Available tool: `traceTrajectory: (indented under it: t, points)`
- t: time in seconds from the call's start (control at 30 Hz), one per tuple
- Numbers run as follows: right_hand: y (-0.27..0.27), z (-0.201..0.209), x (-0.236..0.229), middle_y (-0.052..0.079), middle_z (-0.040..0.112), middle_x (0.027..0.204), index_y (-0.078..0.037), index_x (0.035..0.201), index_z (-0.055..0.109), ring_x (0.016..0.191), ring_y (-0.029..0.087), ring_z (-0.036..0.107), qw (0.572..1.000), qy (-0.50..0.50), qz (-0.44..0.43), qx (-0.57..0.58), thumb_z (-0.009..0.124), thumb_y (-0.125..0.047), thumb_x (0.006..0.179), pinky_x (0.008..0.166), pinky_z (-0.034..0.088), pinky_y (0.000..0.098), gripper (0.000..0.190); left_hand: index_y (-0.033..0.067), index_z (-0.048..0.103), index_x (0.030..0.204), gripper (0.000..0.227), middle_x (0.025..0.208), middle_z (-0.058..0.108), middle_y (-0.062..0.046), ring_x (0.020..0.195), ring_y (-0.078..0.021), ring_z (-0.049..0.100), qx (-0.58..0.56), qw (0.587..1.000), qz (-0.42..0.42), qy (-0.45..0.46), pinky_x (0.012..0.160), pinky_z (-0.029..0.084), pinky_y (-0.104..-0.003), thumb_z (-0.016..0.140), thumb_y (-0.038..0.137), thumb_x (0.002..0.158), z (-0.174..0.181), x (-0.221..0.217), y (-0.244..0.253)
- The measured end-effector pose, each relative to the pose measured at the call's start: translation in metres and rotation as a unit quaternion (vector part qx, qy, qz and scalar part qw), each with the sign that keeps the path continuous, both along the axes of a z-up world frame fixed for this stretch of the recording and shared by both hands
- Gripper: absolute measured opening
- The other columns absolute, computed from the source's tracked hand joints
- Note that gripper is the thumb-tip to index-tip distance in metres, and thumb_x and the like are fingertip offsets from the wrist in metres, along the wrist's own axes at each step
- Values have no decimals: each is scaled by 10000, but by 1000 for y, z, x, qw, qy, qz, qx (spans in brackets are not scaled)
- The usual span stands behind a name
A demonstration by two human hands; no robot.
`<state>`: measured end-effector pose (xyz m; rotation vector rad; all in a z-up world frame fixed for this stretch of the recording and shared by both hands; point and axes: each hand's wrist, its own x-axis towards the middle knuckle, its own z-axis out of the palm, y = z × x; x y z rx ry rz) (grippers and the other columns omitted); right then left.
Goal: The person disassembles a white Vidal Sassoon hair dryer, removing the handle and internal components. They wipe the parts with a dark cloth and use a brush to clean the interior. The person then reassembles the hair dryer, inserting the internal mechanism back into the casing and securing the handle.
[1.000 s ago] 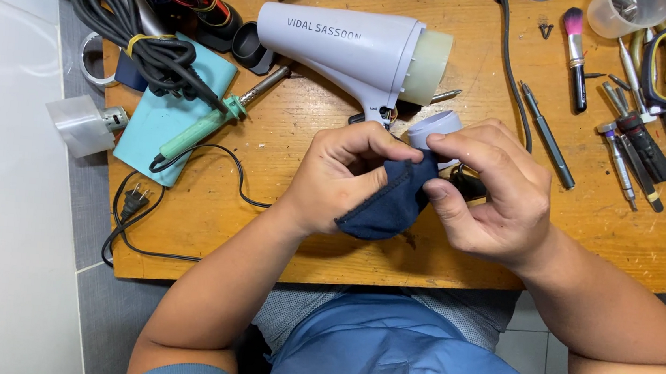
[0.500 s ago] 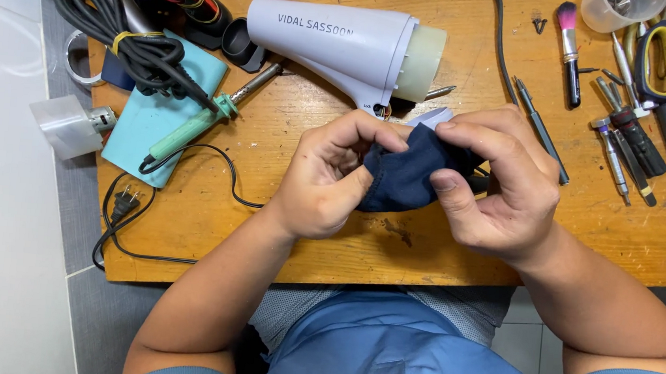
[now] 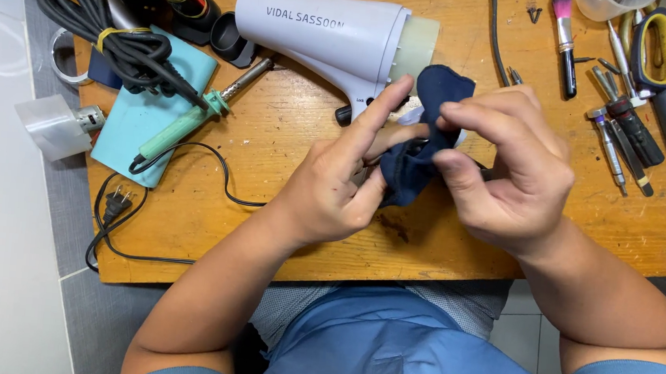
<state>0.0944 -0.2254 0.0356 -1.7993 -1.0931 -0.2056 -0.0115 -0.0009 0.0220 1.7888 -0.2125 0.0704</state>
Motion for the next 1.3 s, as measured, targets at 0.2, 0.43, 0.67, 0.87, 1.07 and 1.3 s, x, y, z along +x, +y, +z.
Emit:
traceTrajectory:
  t: [0.2,0.43,0.67,0.87,1.07,1.3]
  points:
    - [-1,6,4,236,699,1208,57,1256,746,1129,330,715,987,149,53,-40,817,-17,1118,1068,576,402,172,119,386,1786,673,1507,860,-61,963,-115,752,57,995,70,-29,969,642,-236,611,-13,1166,-9,-2,-6]
    - [-7,-14,12,144,699,1344,-79,1216,651,1298,215,693,916,386,28,108,752,-137,1177,1132,599,302,123,-7,771,1338,437,1203,822,-225,1027,-346,807,102,971,114,-184,981,668,-424,533,-176,1012,14,6,5]
    - [-6,-22,22,185,792,1176,-36,1288,667,985,283,813,838,496,18,228,763,-120,1172,950,721,341,172,-32,798,1025,350,983,770,-153,873,-292,726,243,961,121,-51,799,547,-390,472,-66,900,86,-25,53]
    - [-2,-7,18,194,783,1295,-34,1461,574,1302,212,800,876,457,-11,155,763,19,1122,1093,734,321,391,119,823,1558,553,1481,566,-295,1137,-567,630,630,680,368,70,811,582,-683,936,472,1147,75,-47,46]
    - [-6,1,31,206,835,1266,-69,1521,509,1168,235,831,850,514,87,74,748,-36,1101,1036,689,347,483,18,568,1656,544,1578,707,-223,1447,-390,723,261,960,51,-87,1281,552,-473,798,136,1177,55,15,-1]
    - [-31,8,72,231,812,1237,45,1516,593,1104,239,819,945,327,-20,-19,714,38,1217,1019,645,293,323,146,834,1295,178,1331,837,-90,1237,-210,830,73,989,69,-107,1070,698,-332,815,177,1120,26,76,-23]
